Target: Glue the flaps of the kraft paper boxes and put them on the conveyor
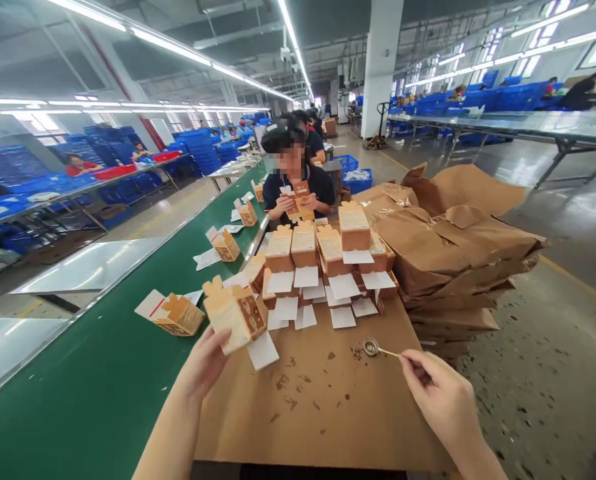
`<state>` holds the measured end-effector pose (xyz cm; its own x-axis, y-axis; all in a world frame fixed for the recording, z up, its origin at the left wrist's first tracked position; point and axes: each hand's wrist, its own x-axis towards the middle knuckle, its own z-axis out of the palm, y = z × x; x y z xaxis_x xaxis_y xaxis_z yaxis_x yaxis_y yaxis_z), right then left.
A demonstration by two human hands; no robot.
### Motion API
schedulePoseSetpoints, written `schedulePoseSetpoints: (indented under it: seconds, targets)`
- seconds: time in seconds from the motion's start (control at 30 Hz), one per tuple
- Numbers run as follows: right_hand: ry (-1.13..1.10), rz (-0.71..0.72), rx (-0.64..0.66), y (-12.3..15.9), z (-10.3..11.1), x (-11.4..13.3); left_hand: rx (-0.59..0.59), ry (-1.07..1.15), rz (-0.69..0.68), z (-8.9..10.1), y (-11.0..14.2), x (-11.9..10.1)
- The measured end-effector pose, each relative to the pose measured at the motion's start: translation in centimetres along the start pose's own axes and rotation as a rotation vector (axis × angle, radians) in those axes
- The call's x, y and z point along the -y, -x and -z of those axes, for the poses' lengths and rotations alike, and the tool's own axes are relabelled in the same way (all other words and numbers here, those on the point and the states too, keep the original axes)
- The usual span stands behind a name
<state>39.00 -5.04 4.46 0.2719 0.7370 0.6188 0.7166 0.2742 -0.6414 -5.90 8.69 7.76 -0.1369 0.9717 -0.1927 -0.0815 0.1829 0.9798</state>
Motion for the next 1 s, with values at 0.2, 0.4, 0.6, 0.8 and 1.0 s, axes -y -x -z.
schedulePoseSetpoints:
  seconds: [0.2, 0.4, 0.6, 0.8, 1.0]
  targets:
    - [0.082, 0.013, 0.166, 0.1, -1.7, -1.2, 0.135, 0.040, 0.215, -2.9, 7.8, 7.1]
    - [0.074, 0.021, 0.180, -0.4, -3.1, -1.9, 0.163, -0.050, 0.112, -6.0, 7.9, 7.0]
    - [0.025, -0.026, 0.151, 1.1, -2.2, 0.2, 0.188, -0.075, 0.172, -5.5, 6.9, 7.2]
    - [-0.230, -0.032, 0.399, 6.3, -6.4, 5.9, 0.183, -0.072, 0.144, -5.6, 6.8, 8.2]
    - [-0.271, 0.002, 0.432, 8.2, -10.7, 6.3, 0.207, -0.105, 0.120, -5.8, 7.5, 7.7]
